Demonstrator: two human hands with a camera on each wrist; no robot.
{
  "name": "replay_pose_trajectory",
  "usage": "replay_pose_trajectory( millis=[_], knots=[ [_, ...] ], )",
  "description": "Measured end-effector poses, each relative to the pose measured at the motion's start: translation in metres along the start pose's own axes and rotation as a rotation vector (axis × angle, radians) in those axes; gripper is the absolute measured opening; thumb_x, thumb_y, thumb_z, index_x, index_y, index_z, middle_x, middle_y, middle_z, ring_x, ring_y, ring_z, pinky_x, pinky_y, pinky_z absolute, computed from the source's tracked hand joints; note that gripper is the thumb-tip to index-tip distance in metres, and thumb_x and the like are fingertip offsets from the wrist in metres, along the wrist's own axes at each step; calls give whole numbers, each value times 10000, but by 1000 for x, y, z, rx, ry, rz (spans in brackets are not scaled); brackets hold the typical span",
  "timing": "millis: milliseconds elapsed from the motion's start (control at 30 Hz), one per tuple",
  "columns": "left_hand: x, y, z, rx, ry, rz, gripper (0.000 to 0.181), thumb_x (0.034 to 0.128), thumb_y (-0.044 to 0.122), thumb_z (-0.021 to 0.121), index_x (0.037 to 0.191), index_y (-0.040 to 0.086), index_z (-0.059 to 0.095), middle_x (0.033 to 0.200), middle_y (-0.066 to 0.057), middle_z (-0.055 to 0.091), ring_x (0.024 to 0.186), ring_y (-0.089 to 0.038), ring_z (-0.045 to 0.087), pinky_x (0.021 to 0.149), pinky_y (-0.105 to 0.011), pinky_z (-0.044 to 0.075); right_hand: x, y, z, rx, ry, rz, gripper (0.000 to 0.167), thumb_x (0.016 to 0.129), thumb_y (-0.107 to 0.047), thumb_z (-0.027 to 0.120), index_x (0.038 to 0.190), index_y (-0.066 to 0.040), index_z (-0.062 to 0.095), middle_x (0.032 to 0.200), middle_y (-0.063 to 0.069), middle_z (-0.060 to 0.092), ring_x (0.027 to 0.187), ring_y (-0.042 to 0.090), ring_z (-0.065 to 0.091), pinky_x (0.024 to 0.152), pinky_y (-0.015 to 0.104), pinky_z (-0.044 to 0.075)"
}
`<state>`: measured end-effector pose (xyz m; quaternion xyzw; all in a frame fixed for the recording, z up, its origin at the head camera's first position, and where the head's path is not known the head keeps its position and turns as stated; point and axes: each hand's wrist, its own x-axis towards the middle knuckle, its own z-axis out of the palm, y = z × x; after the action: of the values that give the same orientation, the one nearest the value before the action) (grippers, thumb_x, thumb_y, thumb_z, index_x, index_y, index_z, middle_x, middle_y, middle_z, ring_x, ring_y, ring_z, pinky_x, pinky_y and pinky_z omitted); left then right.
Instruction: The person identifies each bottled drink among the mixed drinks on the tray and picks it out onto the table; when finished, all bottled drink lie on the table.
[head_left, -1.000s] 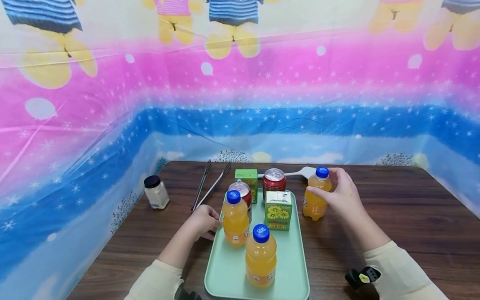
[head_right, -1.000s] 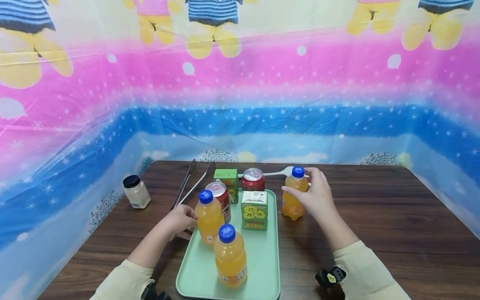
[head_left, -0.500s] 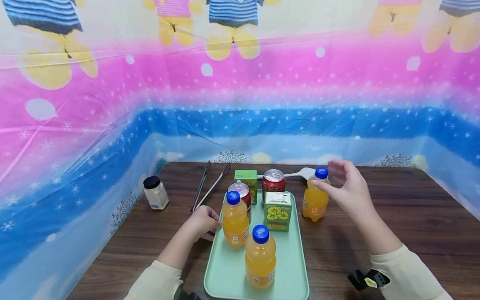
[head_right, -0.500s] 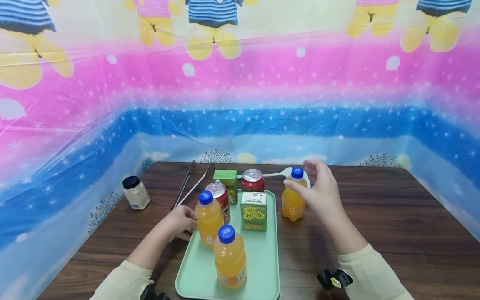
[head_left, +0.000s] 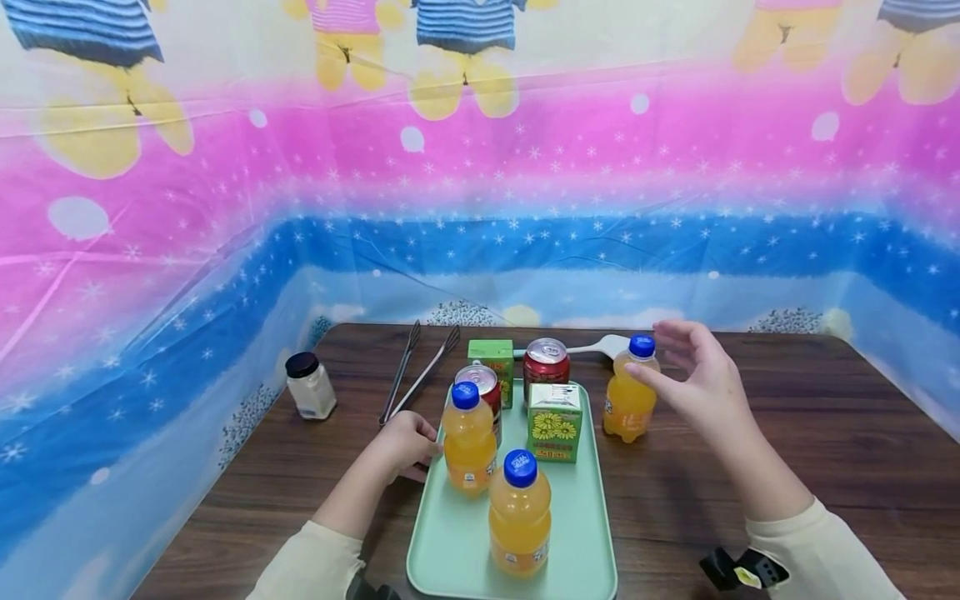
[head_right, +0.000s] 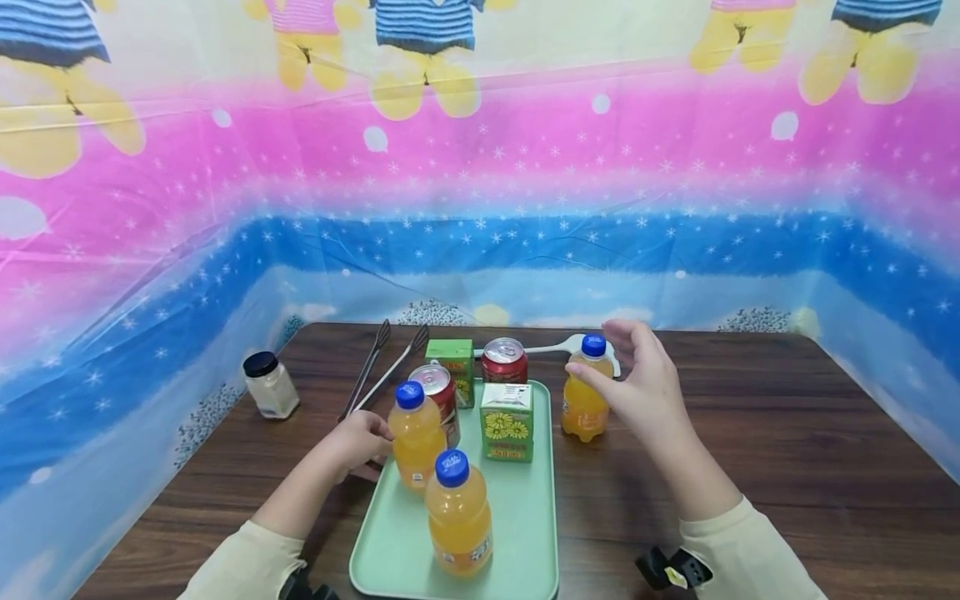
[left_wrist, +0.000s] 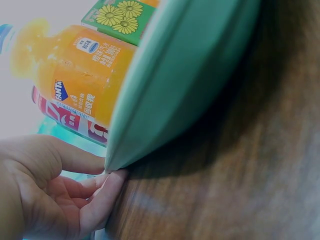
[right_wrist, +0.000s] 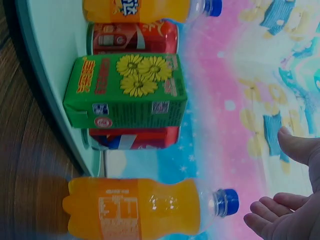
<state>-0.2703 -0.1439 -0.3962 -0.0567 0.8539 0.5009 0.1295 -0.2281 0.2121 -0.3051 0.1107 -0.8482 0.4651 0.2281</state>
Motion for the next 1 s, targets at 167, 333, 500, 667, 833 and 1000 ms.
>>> replay_pose_trajectory(
  millis=[167,333,500,667,833,1000],
  knots=[
    [0,0,-1,3,1,-3,138,838,-20,655,928,-44,553,875,-162,562,706,-257,602,569,-390,570,-7,-8,4,24,-19,-52,625,799,-294,753,1280,-23,459,1272,135,535,1148,303,532,934,432,445],
    [0,0,-1,1,-4,-5,138,837,-18,655,925,-46,552,863,-164,563,699,-255,603,564,-387,570,-16,-16,9,69,-45,-104,580,793,-216,765,1267,-43,479,1255,77,547,1160,234,521,935,228,444],
    [0,0,-1,1,1,5,133,834,-22,655,918,-47,555,862,-162,562,694,-254,602,560,-389,569,-23,-25,13,163,-96,-134,554,791,-126,761,1269,-64,488,1254,40,546,1154,248,524,879,182,466],
    [1,-1,-1,-3,8,4,133,828,-28,651,917,-49,554,858,-165,565,686,-254,605,552,-387,568,-33,-29,18,208,-160,-156,558,781,-81,761,1271,-89,495,1252,23,548,1139,213,542,818,222,508],
    [1,-1,-1,8,7,8,134,833,-23,648,921,-49,550,860,-163,567,688,-250,607,552,-383,568,-41,-30,24,214,-186,-206,578,752,-31,775,1259,-70,500,1244,17,551,1159,187,526,900,253,474],
    [0,-1,0,5,4,16,130,835,-24,648,915,-48,548,858,-165,564,688,-252,607,556,-388,568,-51,-30,28,172,-211,-237,574,750,-59,783,1252,-88,507,1240,-25,553,1155,158,517,925,295,465]
  ],
)
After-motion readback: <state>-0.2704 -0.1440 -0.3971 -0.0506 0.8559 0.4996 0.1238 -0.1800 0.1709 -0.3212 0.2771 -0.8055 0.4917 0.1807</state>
